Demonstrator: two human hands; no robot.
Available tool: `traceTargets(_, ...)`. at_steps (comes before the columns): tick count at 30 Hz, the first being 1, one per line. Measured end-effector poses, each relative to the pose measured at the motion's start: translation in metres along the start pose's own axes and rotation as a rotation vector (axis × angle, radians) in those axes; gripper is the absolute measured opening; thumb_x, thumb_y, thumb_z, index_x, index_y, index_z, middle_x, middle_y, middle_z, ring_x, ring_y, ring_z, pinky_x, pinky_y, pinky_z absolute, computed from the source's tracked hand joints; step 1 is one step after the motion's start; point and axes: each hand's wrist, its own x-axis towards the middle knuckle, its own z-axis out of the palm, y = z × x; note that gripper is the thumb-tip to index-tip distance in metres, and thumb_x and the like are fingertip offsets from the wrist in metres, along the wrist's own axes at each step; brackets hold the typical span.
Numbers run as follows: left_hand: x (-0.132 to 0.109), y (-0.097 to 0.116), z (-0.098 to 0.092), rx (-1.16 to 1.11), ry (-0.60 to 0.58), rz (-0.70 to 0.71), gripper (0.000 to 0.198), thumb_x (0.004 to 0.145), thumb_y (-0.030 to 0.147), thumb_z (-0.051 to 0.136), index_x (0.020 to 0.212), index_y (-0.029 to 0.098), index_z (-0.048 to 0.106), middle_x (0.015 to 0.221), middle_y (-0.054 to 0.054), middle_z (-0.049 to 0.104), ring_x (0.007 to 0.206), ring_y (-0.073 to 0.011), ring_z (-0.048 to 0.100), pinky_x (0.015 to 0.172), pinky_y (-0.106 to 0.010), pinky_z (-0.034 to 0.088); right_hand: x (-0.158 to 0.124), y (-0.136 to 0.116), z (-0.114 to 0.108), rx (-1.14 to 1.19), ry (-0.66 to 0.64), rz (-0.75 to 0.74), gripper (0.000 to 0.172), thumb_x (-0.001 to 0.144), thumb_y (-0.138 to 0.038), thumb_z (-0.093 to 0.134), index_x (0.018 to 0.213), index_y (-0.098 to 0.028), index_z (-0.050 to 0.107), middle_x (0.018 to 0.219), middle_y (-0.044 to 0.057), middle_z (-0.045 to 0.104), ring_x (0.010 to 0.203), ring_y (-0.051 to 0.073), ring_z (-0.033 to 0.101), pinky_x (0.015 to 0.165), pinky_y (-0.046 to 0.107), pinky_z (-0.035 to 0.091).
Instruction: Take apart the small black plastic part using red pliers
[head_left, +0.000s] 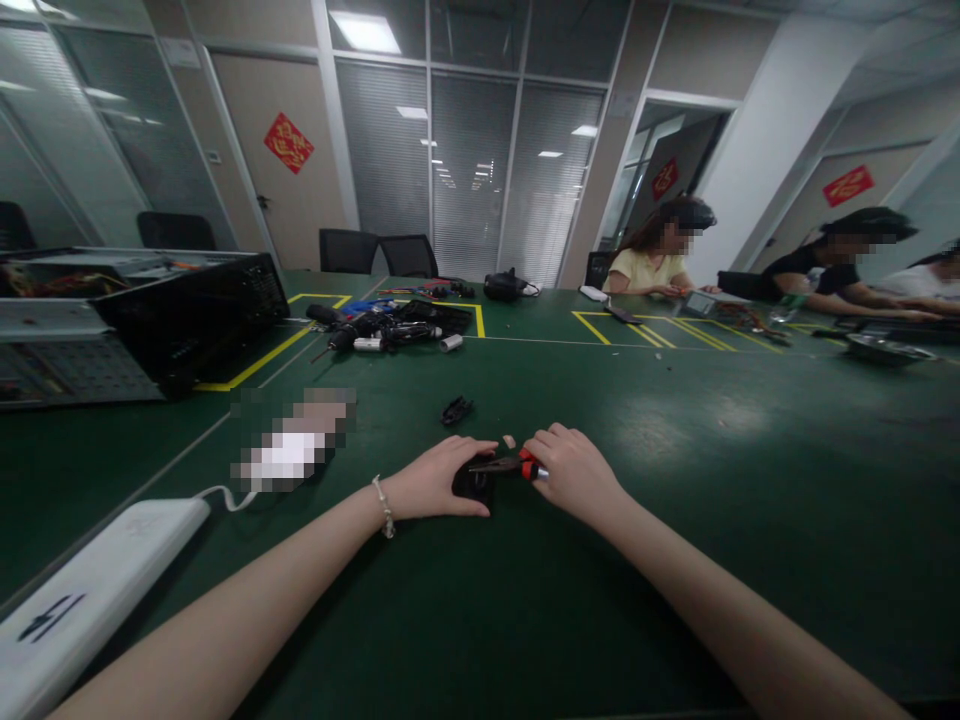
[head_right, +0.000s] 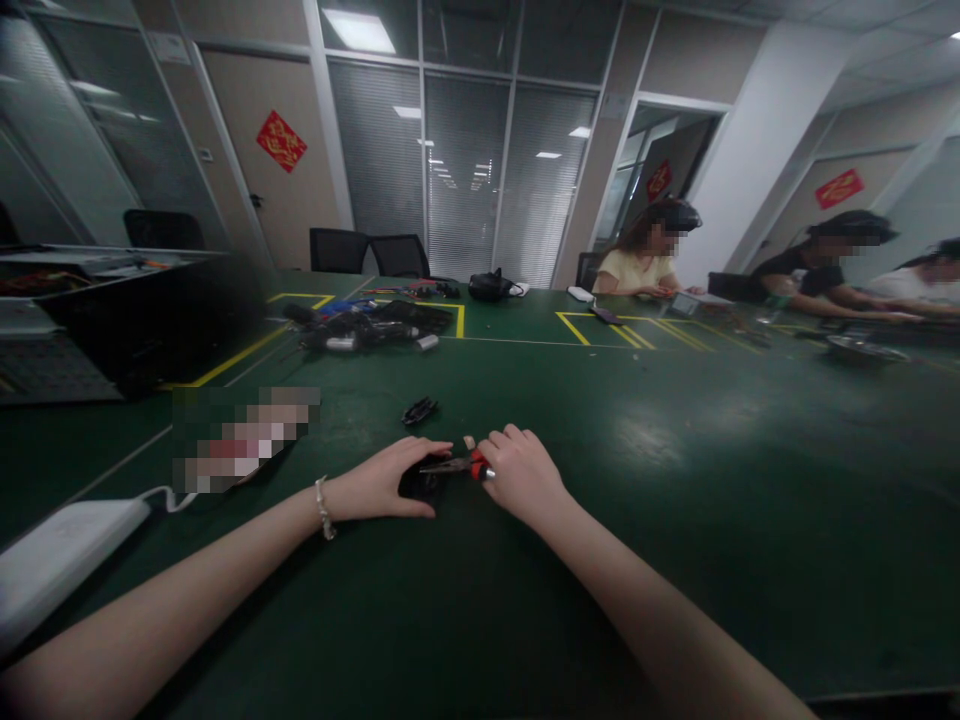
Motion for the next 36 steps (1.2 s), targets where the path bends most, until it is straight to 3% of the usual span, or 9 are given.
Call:
traceTargets(16, 0.0003, -0.0002, -0.0002, -0.002, 0.003, 0.014, 0.073, 0.065, 0.045, 0.067, 0.127, 0.025, 0.035, 0.122, -0.007, 0.046, 0.109, -0.0238, 0.044, 0.093, -0.039, 0.035, -0.0001, -0.0005, -0.0007, -0.043, 0.023, -0.026, 0.015, 0.072, -0.021, 0.054, 0.085, -0.016, 0.059, 0.081, 0.005, 0.060, 0.076, 0.018, 0.046, 0.064, 0.028, 0.031)
traceTargets(26, -0.0021, 0.0014, -0.0011, -0.038, 0.003, 0.027, 0.072, 0.065, 0.032, 0.068, 0.128, 0.025, 0.034, 0.122, -0.007, 0.045, 0.110, -0.0237, 0.043, 0.095, -0.039, 0.033, -0.0010, -0.0004, 0.0009, -0.012, 0.014, -0.006, 0.014, 0.073, -0.022, 0.053, 0.084, -0.016, 0.059, 0.082, 0.005, 0.059, 0.076, 0.017, 0.046, 0.065, 0.028, 0.032)
traceTargets(36, -0.0017, 0.0011, -0.0018, -0.035, 0.000, 0.010, 0.070, 0.067, 0.035, 0.067, 0.127, 0.027, 0.034, 0.122, -0.006, 0.046, 0.109, -0.0243, 0.044, 0.093, -0.040, 0.035, -0.0010, 0.0004, -0.0005, -0.017, 0.015, -0.022, 0.016, 0.071, -0.020, 0.054, 0.085, -0.016, 0.059, 0.083, 0.005, 0.060, 0.076, 0.018, 0.046, 0.065, 0.028, 0.032)
